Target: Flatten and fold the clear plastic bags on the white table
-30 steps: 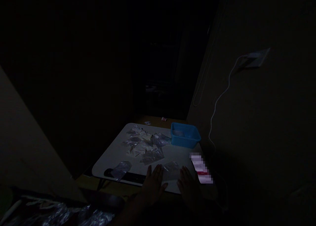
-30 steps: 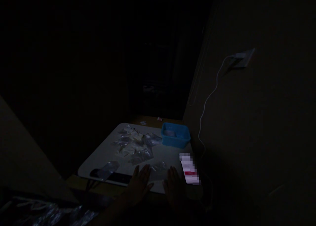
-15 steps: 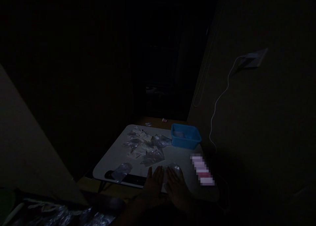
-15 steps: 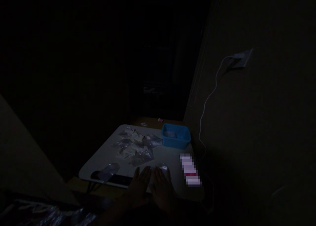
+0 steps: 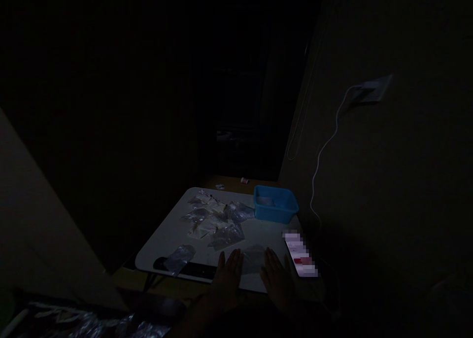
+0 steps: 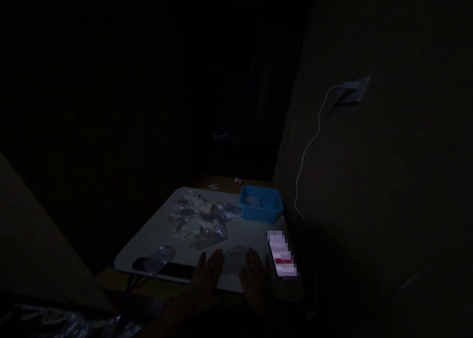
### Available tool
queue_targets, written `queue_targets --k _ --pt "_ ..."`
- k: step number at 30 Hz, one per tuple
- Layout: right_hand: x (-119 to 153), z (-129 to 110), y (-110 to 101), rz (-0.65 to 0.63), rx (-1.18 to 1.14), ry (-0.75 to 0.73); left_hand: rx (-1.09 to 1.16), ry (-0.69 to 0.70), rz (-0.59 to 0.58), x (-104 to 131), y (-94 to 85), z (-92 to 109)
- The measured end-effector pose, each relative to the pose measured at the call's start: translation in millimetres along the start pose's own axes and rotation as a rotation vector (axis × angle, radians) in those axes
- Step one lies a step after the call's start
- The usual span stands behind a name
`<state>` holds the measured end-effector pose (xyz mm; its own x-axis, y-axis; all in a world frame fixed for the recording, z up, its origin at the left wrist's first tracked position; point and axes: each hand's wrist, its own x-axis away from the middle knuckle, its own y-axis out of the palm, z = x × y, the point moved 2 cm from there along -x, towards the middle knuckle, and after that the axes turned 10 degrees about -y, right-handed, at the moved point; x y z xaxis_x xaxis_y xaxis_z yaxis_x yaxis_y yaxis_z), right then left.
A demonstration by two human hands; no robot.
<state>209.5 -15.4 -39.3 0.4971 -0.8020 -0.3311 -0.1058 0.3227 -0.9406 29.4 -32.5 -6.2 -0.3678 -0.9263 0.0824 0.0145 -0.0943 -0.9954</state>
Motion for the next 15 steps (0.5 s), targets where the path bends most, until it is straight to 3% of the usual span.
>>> queue_targets --k 15 --pt "0.7 0.1 -0.4 0.047 -0.005 0.001 -0.009 0.018 0.032 1.3 -1.7 -0.2"
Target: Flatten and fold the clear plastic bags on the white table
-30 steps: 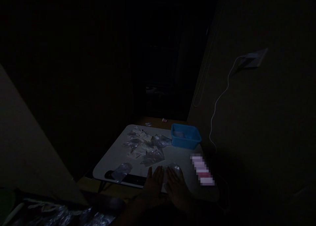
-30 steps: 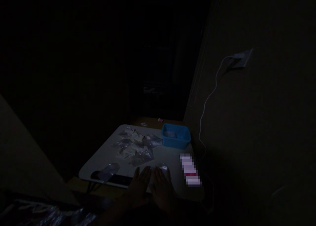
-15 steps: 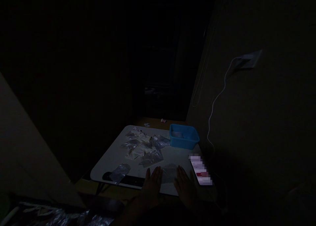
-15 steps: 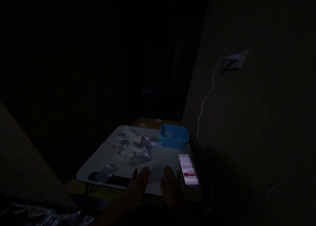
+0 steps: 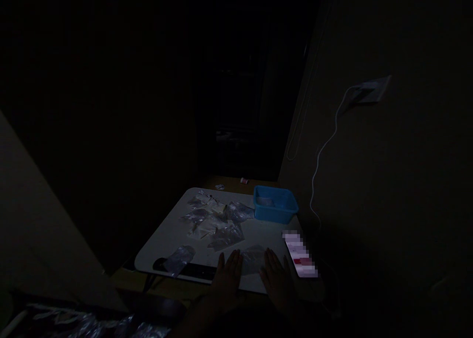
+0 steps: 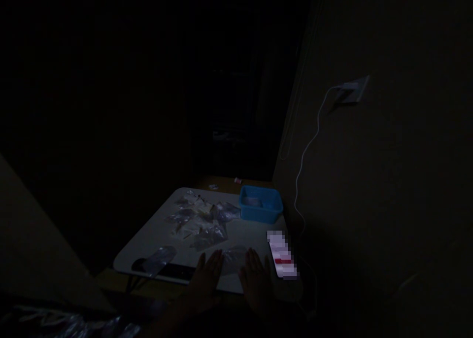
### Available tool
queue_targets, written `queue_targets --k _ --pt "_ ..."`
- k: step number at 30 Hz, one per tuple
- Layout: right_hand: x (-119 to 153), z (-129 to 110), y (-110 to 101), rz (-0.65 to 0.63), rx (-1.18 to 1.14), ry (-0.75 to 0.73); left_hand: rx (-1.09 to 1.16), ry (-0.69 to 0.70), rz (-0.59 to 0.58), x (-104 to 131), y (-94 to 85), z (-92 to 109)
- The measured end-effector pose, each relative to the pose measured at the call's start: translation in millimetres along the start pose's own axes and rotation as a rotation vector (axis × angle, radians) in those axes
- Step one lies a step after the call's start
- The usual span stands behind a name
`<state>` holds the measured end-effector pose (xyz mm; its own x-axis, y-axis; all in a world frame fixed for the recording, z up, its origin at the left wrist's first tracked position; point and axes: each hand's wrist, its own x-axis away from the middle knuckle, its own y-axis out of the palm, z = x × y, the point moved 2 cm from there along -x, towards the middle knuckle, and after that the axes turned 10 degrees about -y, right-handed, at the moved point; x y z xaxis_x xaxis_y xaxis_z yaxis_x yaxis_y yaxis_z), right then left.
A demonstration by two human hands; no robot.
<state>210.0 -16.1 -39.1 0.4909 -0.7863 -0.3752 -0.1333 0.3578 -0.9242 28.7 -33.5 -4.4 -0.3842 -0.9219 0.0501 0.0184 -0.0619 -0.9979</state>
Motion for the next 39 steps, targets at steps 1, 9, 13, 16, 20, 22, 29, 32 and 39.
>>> queue_targets --k 1,9,13,16,20,22,29,32,39 --pt "0 0 0 -0.004 -0.003 0.001 -0.001 -0.003 -0.004 0 -0.5 0" --pt "-2 2 10 0.031 0.013 0.118 -0.014 -0.011 -0.002 0 2.9 -1" --pt "-6 -7 -1 0.056 0.019 0.061 -0.007 -0.015 -0.016 0 0.4 0" --pt "-12 -24 -15 0.007 -0.049 -0.131 0.001 -0.031 -0.026 0 -1.1 1" --pt "-17 -38 -25 -0.070 -0.127 -0.209 0.022 -0.016 0.021 0 0.4 2" --pt "-17 -37 -24 -0.082 -0.123 -0.173 0.023 -0.014 0.023 0 1.6 1" --pt "-8 -14 -9 -0.047 -0.045 -0.113 -0.008 -0.029 -0.013 -1 1.4 0" --pt "-5 -9 -5 -0.047 -0.035 -0.081 -0.001 -0.026 -0.026 0 0.5 1" --pt "-3 -10 0 -0.019 -0.024 -0.082 0.026 -0.025 -0.020 0 -1.3 0"
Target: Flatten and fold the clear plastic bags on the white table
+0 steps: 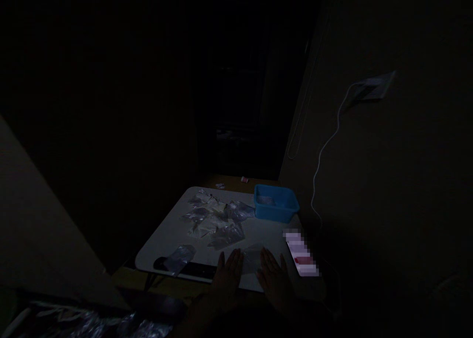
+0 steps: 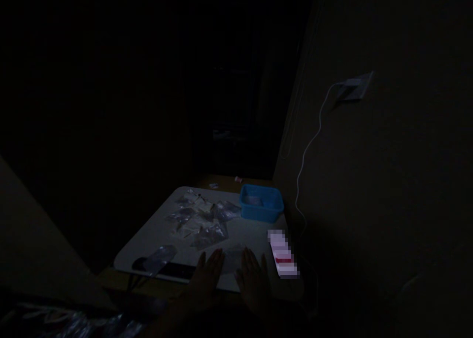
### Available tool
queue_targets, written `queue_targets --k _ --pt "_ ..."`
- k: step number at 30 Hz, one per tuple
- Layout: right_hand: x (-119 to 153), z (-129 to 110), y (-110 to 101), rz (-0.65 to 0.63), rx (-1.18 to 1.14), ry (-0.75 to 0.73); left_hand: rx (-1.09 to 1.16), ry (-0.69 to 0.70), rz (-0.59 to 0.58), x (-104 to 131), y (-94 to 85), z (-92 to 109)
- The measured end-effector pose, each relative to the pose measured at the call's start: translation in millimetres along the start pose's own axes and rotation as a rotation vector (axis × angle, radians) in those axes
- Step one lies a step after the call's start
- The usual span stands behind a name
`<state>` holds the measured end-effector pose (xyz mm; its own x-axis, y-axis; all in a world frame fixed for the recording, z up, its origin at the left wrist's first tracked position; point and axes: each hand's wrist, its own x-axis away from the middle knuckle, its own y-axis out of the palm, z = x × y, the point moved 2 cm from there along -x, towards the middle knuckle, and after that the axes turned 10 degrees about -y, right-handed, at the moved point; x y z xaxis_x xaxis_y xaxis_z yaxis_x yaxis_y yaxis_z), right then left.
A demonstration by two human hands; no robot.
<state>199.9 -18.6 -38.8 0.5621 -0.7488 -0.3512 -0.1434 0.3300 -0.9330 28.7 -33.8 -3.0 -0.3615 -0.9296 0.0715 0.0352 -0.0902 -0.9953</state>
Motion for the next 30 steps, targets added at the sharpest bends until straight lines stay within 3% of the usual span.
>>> queue_targets --k 7,11,19,26,30 --pt "-8 20 -11 -0.046 -0.044 -0.120 0.042 0.057 0.101 2 6.4 -10" --pt "-11 27 -18 0.008 -0.044 -0.033 0.033 0.095 0.182 10 11.2 -16" --pt "24 -17 -26 0.129 -0.149 -0.219 -0.021 0.150 0.296 19 4.9 -9" --pt "22 -24 -18 0.277 -0.306 -0.040 0.091 0.251 0.487 21 -6.5 7" --pt "21 -18 -13 0.339 -0.489 0.090 0.244 0.229 0.493 11 -0.9 2"
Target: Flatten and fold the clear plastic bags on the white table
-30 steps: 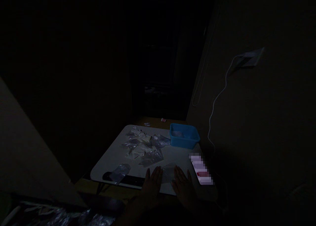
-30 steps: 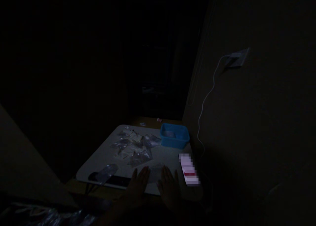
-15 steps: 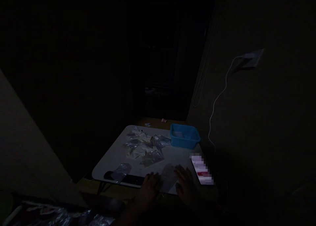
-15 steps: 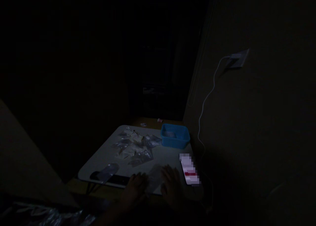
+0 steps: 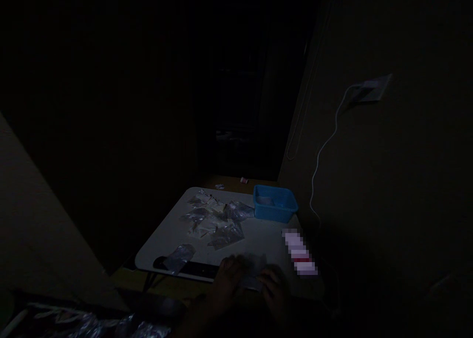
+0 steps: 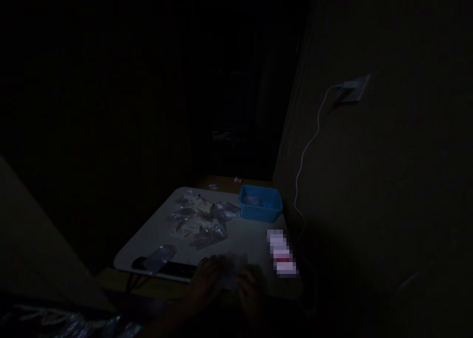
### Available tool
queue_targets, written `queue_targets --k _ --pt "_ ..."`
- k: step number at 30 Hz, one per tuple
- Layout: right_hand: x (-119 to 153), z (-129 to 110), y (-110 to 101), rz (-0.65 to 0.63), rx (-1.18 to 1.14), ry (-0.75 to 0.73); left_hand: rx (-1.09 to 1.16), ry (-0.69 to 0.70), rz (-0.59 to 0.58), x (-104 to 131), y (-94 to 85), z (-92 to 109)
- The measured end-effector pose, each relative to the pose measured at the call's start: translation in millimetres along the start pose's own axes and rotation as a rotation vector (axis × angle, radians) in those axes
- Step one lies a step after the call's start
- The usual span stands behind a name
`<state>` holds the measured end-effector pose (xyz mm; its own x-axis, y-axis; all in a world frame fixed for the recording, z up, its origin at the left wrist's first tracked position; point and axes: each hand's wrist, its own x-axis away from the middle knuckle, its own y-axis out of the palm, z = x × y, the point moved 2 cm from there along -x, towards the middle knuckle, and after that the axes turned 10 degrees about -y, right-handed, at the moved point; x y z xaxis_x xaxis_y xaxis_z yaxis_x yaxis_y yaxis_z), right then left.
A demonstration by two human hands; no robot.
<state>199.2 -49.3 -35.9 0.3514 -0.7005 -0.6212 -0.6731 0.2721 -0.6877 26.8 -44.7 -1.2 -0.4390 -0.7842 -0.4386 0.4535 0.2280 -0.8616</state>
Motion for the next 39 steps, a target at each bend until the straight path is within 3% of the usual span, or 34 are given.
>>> queue_targets --k 9,14,18,25,30,35,39 --pt "0 11 -6 0.063 -0.057 0.109 0.259 -0.036 0.048 -9 6.4 -1" --pt "3 17 1 0.098 0.010 0.120 0.291 -0.167 0.066 -8 14.9 -2" --pt "5 19 7 0.138 0.033 0.139 0.316 -0.240 0.003 -11 21.5 -5" --pt "-10 28 9 0.022 -0.133 0.346 0.413 -0.407 -0.042 -19 23.8 -14" --pt "-21 30 6 -0.051 -0.195 0.452 0.462 -0.375 -0.016 -23 19.2 -12" --pt "-27 32 6 -0.132 -0.141 0.457 0.266 -0.299 0.083 -20 6.9 -9" --pt "-33 32 2 -0.199 -0.080 0.435 0.098 -0.062 -0.059 -20 2.5 0"
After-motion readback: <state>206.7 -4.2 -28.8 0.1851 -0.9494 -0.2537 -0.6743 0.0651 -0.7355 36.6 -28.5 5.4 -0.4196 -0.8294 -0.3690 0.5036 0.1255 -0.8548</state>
